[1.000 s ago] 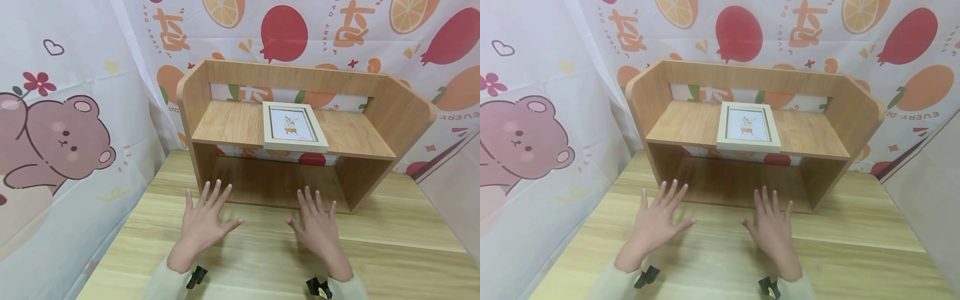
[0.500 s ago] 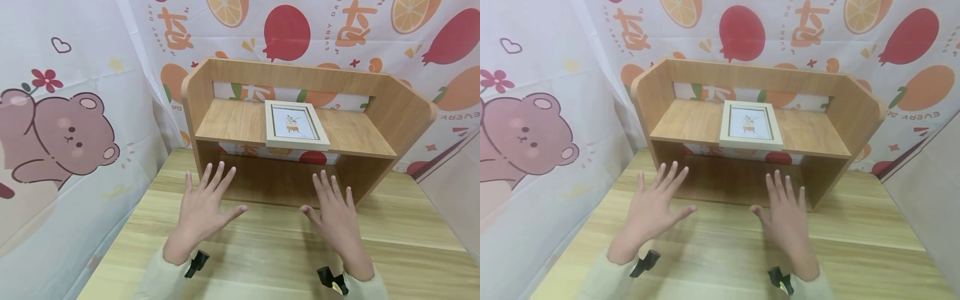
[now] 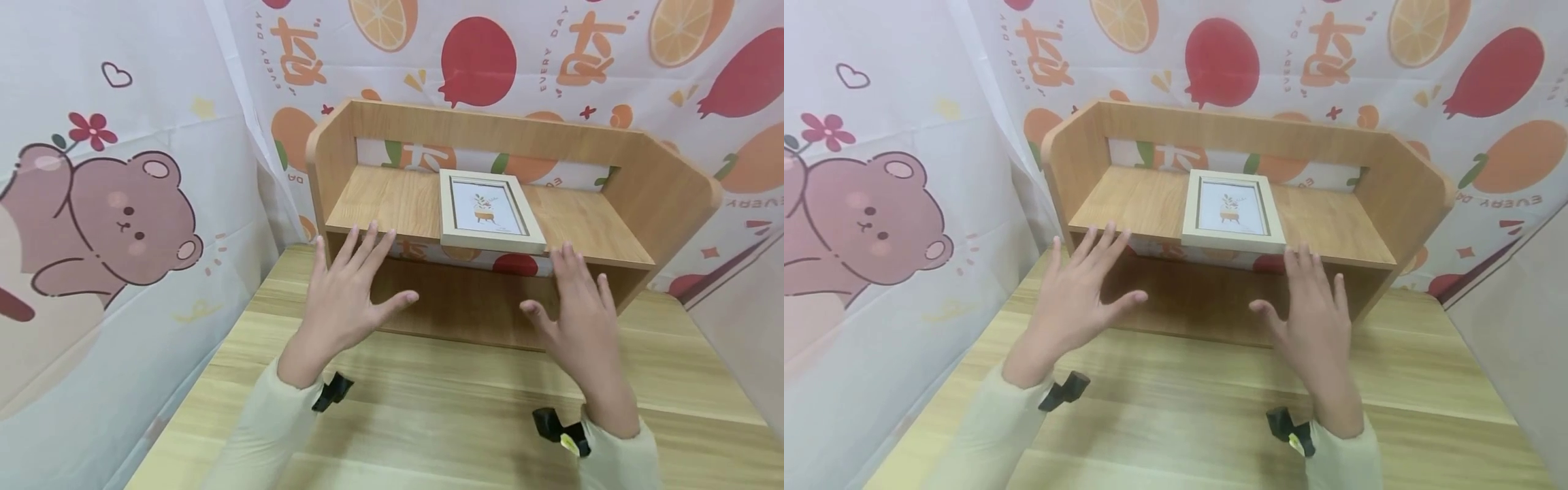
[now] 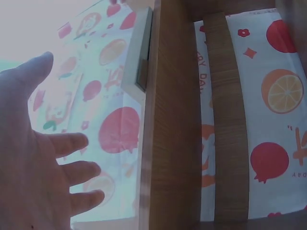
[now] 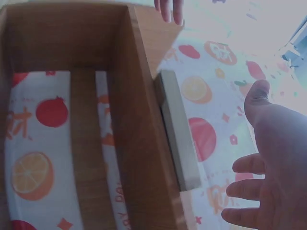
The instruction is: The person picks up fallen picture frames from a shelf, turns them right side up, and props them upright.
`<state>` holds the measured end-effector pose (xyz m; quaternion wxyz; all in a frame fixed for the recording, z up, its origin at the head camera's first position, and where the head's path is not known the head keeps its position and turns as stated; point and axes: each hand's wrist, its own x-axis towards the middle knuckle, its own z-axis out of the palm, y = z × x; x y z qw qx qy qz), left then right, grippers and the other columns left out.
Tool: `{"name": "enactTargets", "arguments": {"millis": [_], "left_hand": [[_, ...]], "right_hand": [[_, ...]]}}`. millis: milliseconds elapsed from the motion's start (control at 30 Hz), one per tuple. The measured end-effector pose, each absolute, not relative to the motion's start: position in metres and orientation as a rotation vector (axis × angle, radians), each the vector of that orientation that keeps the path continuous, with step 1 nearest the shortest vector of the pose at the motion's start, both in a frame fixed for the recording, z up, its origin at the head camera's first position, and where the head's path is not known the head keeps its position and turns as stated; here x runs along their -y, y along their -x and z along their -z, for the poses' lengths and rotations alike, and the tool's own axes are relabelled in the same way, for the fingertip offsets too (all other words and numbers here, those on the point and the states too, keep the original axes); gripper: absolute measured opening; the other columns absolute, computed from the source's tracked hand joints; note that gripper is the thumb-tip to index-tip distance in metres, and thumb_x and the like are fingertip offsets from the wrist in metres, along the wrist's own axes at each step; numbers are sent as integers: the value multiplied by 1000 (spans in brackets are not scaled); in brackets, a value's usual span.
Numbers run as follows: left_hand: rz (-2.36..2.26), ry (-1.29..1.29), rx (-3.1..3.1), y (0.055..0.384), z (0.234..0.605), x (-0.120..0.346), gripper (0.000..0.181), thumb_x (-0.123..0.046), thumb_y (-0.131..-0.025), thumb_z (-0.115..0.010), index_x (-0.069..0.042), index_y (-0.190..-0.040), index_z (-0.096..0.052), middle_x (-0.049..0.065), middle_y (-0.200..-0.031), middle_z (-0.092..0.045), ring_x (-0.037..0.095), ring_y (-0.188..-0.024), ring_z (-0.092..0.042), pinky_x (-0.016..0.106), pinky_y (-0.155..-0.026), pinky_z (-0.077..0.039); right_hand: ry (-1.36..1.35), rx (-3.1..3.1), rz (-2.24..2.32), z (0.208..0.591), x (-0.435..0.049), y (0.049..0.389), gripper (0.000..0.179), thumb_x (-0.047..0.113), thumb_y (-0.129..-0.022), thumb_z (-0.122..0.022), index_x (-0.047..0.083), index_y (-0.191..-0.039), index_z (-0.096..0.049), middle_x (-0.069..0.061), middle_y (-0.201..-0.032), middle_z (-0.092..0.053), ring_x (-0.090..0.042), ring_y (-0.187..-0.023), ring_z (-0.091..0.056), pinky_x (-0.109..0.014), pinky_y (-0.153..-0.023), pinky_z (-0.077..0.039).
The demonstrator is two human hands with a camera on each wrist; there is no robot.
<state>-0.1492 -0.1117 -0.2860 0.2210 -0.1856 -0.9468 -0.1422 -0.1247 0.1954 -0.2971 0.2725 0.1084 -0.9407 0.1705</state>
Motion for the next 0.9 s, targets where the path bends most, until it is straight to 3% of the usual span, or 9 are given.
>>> {"name": "enactTargets", "arguments": {"millis": [400,500,667,900], "left_hand": [[622,559,2639,196,259,86,111,-97,-66,-5,-31,-154,-19,5,-161,-21,22,-150,-17,61,-117,-4],[647,574,2641,206,254,78,104,-93,-73,-18,-30,-155,-20,5,-161,-22,22,-150,-17,60,-117,-5],[654,570,2671,221,251,66,87,-69,-85,-50,-25,-155,-21,5,-160,-25,21,-150,-19,59,-118,-7],[725,549,2727,235,256,54,89,-67,-86,-51,-20,-155,-22,3,-159,-29,22,-148,-26,57,-117,-11]], "right_hand": [[-215,2570,-508,267,-214,170,88,68,-91,-40,10,-154,-20,-15,-160,-22,-36,-147,-22,-63,-114,-14],[-198,2611,-523,264,-218,181,87,66,-92,-40,9,-155,-18,-16,-160,-20,-36,-148,-19,-63,-114,-13],[-176,2648,-558,263,-223,198,86,62,-94,-41,4,-153,-19,-20,-158,-22,-44,-144,-24,-65,-112,-15],[-147,2739,-638,268,-224,214,88,63,-93,-40,2,-153,-19,-24,-156,-26,-47,-141,-27,-65,-109,-18]]}}
